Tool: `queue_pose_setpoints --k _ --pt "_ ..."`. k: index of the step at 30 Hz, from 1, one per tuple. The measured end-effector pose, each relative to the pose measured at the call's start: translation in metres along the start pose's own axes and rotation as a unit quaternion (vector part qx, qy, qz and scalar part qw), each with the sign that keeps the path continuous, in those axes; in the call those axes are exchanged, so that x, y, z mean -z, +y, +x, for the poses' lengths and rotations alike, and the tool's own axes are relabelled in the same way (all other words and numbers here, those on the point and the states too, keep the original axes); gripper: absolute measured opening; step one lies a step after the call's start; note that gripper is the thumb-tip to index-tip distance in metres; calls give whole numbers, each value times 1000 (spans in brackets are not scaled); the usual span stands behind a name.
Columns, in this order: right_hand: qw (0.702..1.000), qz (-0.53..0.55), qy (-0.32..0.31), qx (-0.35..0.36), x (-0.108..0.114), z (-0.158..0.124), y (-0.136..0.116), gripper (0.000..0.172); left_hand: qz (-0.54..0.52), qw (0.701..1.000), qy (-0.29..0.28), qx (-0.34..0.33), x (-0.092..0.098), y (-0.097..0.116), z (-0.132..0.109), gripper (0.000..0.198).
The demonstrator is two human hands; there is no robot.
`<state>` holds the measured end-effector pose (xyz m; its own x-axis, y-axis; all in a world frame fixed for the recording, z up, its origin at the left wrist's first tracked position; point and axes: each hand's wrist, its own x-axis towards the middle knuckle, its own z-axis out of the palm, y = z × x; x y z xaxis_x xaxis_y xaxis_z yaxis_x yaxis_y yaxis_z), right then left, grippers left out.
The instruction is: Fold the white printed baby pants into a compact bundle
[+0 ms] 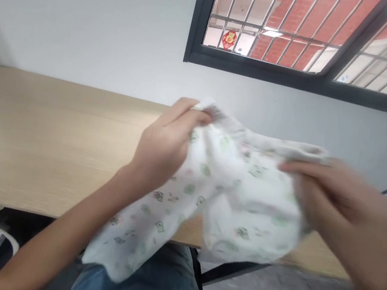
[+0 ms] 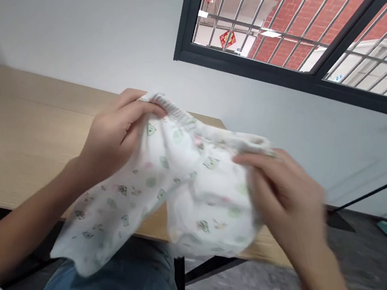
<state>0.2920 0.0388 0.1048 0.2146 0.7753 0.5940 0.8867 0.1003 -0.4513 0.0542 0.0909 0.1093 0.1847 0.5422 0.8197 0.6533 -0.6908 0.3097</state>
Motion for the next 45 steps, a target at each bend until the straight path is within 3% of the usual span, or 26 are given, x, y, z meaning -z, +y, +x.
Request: queue_pose_setpoints --k 2,4,6,9,13,18,22,26,30,32,34,36,38,41,43,45 --pt "984 51 -69 159 -33 23 -4 35 82 993 -75 38 0 -27 -12 34" --pt "957 68 -158 234 -75 38 0 35 181 965 -178 70 -6 -56 -29 37" --pt "931 32 -260 255 -118 44 6 35 263 922 -272 87 -15 -86 -48 41" --pt "892 -94 -357 260 -170 45 12 37 307 881 -350 88 -33 -122 -69 40" --pt "880 -197 -353 250 -205 51 10 40 318 866 -374 93 -60 -152 -68 32" --pt "886 -252 -322 218 -231 81 9 44 328 867 -358 116 -93 -178 -36 34" --pt "893 -270 -305 191 -244 102 16 43 324 873 -345 118 -104 -188 -17 33" --pt "905 -233 -288 208 -238 97 13 44 311 881 -340 105 -97 -179 -18 36" --pt "890 -131 -313 304 -227 68 -20 44 274 880 -378 83 -73 -149 -39 31" --pt "855 -37 -352 380 -226 49 -44 41 255 876 -403 68 -55 -127 -57 24" --pt "798 51 -404 444 -231 32 -65 40 245 875 -415 46 -35 -104 -82 26" --pt "766 73 -442 462 -242 22 -80 40 243 874 -420 31 -16 -80 -113 31" --pt "789 34 -440 427 -257 21 -87 40 260 882 -392 31 -2 -58 -148 39" --pt "839 -2 -413 355 -279 34 -89 42 309 925 -219 -20 10 -33 -194 49" --pt "850 -4 -415 325 -287 48 -88 43 310 936 -157 -56 16 -25 -210 49" --pt "849 4 -431 305 -286 61 -82 43 292 943 -151 -60 22 -23 -209 45"
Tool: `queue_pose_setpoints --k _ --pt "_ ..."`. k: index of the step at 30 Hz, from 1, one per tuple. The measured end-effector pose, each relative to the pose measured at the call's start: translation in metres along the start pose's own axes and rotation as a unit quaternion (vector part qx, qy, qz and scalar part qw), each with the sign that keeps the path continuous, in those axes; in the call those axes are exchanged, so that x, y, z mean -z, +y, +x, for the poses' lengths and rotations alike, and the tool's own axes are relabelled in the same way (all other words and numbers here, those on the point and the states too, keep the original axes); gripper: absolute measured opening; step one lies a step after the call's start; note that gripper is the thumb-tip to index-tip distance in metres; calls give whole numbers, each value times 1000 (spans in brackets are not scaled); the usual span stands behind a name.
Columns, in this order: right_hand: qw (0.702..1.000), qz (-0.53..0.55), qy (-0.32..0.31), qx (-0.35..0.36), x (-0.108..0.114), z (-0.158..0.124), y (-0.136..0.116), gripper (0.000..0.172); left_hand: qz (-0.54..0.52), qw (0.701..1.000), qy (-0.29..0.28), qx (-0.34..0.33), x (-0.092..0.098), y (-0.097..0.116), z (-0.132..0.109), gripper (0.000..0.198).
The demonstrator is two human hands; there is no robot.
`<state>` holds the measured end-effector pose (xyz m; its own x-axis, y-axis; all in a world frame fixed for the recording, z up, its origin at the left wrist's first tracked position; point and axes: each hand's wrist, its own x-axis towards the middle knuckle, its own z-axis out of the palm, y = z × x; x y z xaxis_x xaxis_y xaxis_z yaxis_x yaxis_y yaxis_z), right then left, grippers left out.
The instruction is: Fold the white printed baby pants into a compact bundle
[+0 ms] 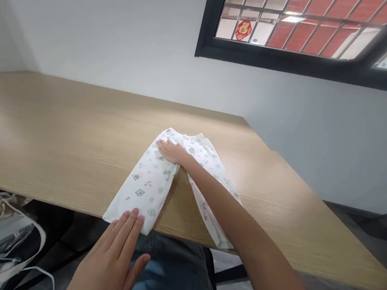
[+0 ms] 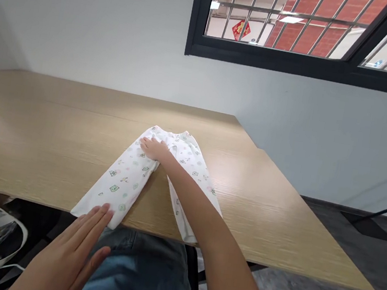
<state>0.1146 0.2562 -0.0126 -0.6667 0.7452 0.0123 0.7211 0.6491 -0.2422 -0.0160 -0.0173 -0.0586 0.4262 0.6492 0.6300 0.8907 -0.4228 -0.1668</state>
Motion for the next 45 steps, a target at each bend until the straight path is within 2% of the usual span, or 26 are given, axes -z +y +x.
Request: queue_pose_setpoints --k 2,4,6,7,8,10,11,13,15,17,21,23,26,29,32,37,39,41,43,45 --pt "1000 26 -7 -12 12 -11 10 44 -46 997 -55 32 8 -8 13 41" --pt "998 50 -3 -32 25 -35 21 48 -114 976 -158 93 16 -14 39 40" --pt "996 68 0 -49 36 -69 31 51 -175 944 -233 158 17 -9 72 38" --pt "996 75 -3 -55 40 -86 36 51 -195 935 -234 181 14 -1 90 34" --pt "995 80 -9 -61 43 -103 40 51 -213 933 -226 182 9 10 107 31" --pt "993 91 -35 -72 44 -130 47 49 -262 936 -218 93 -8 41 139 32" --pt "992 91 -49 -73 41 -139 51 47 -276 931 -233 51 -18 58 152 33" --pt "994 74 -63 -58 34 -146 57 46 -285 926 -246 27 -36 89 167 37" --pt "998 34 -44 -35 24 -140 65 46 -286 925 -251 22 -47 113 165 47" --pt "999 1 -4 -43 17 -125 75 46 -294 925 -240 1 -49 129 149 58" --pt "988 7 81 -133 13 -91 93 47 -292 940 -170 -45 -40 142 109 63" --pt "976 30 123 -176 13 -80 99 50 -278 948 -145 -46 -39 142 103 47" --pt "955 77 179 -222 14 -78 103 52 -277 948 -152 -46 -44 138 114 16" --pt "937 135 219 -235 17 -87 104 51 -308 935 -162 -62 -48 130 127 15" --pt "920 212 226 -239 27 -99 107 43 -326 923 -187 -80 -47 124 129 14" --pt "895 358 165 -211 47 -111 112 21 -315 919 -220 -85 -42 122 122 9" --pt "879 403 164 -195 53 -112 109 16 -343 913 -210 -66 -36 118 122 12" --pt "865 437 178 -173 60 -109 101 18 -391 904 -171 -20 -26 108 122 22" --pt "854 461 191 -147 67 -103 89 23 -437 891 -114 53 -10 90 118 33" --pt "845 486 195 -109 73 -92 73 27 -445 882 -56 146 9 67 108 37"
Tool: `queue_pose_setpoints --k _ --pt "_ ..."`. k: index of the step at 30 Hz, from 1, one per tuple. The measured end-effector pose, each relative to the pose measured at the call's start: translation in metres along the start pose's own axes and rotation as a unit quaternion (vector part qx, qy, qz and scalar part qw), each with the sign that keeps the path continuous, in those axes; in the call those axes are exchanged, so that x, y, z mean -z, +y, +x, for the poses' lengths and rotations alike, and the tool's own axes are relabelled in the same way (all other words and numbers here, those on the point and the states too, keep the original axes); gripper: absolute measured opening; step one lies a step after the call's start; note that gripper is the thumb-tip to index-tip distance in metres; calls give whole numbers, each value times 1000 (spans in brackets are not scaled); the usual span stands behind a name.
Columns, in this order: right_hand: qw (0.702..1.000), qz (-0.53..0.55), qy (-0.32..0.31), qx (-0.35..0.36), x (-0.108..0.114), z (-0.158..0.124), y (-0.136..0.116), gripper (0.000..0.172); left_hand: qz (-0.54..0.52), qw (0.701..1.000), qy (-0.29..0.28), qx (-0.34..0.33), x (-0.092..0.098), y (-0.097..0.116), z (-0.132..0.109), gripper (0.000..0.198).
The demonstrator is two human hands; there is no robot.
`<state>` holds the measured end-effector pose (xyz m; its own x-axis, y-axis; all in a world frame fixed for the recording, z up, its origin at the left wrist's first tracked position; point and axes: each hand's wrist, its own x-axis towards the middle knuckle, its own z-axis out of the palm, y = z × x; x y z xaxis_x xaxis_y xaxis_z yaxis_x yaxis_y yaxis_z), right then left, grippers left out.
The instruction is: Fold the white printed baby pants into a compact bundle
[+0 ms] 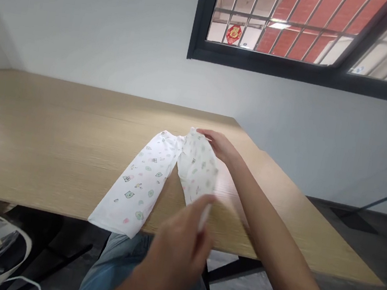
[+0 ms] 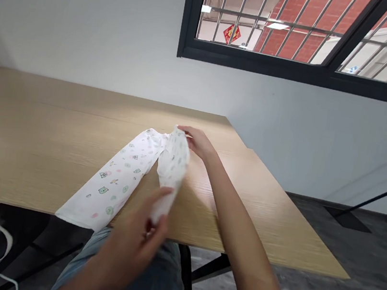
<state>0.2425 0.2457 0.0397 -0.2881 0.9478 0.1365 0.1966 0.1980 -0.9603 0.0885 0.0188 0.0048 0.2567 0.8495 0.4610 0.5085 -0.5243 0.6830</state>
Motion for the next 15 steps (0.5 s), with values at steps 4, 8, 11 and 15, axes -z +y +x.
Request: queue_pose_setpoints --k 4,8,11,15 --pt "995 28 -93 21 -45 18 -19 32 90 976 131 151 60 -20 -28 31" --pt "988 -72 -135 -34 -98 38 -13 35 222 937 85 257 92 -60 -49 32" --pt "981 -127 -133 -62 -122 45 4 33 323 912 17 254 94 -84 -56 34" --pt "973 -173 -140 -53 -118 43 17 32 439 870 45 222 76 -84 -61 29"
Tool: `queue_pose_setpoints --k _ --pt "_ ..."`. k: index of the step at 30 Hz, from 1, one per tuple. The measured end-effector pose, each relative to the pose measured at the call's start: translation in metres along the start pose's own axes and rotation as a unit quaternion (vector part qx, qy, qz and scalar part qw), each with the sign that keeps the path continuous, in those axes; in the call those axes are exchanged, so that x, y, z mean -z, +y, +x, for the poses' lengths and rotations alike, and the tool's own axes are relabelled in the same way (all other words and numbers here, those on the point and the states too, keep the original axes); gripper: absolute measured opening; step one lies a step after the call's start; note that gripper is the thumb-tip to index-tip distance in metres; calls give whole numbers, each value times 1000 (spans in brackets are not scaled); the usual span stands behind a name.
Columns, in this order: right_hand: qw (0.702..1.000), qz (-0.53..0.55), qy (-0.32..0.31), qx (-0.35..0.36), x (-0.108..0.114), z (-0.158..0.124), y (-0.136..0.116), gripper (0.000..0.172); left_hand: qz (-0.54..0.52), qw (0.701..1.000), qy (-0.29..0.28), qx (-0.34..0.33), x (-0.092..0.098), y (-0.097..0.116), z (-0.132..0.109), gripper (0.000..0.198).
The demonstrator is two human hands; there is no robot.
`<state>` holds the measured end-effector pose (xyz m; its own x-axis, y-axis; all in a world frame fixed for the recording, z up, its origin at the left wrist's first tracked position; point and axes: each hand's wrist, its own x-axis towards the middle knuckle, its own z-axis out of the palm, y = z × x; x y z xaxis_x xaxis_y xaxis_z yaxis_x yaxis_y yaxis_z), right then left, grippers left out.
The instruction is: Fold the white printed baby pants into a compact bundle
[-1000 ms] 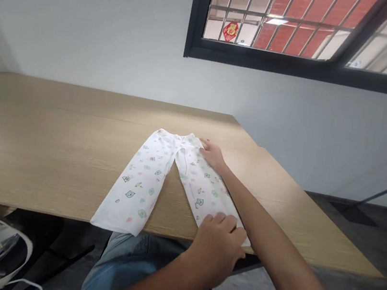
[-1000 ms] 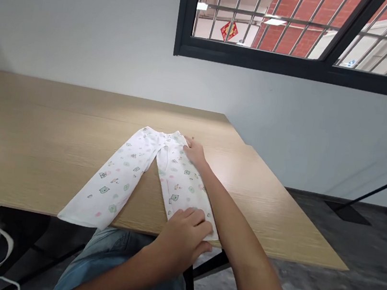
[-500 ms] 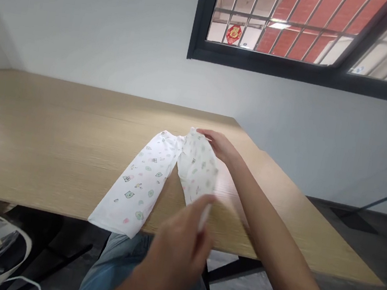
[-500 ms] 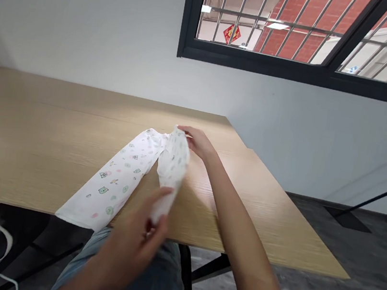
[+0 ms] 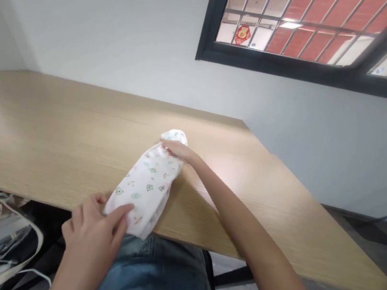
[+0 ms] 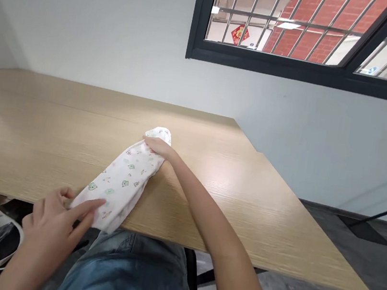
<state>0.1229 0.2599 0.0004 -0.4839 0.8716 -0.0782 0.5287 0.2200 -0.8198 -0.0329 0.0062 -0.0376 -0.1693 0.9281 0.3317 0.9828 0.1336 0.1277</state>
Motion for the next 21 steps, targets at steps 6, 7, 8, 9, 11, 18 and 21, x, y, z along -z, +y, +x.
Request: queue_pose_setpoints --k 6,7,8,9,11,18,21 --pt "999 -35 -7 20 30 -34 11 34 -89 986 44 -133 6 38 -15 26" --pt "999 -39 -6 20 33 -42 12 34 -110 981 20 -156 9 43 -8 26" --pt "999 -44 -6 22 35 -50 12 34 -124 975 -14 -182 12 48 2 26" --pt "998 -52 -8 28 36 -58 11 35 -129 967 -53 -213 14 52 17 27" --pt "994 -85 -30 56 36 -73 8 37 -120 946 -122 -274 15 63 52 30" --pt "925 -345 -87 134 17 -69 15 40 -93 944 -147 -281 -17 101 74 48" --pt "915 -390 -9 106 12 -42 25 45 -95 950 -59 -293 -28 96 20 48"
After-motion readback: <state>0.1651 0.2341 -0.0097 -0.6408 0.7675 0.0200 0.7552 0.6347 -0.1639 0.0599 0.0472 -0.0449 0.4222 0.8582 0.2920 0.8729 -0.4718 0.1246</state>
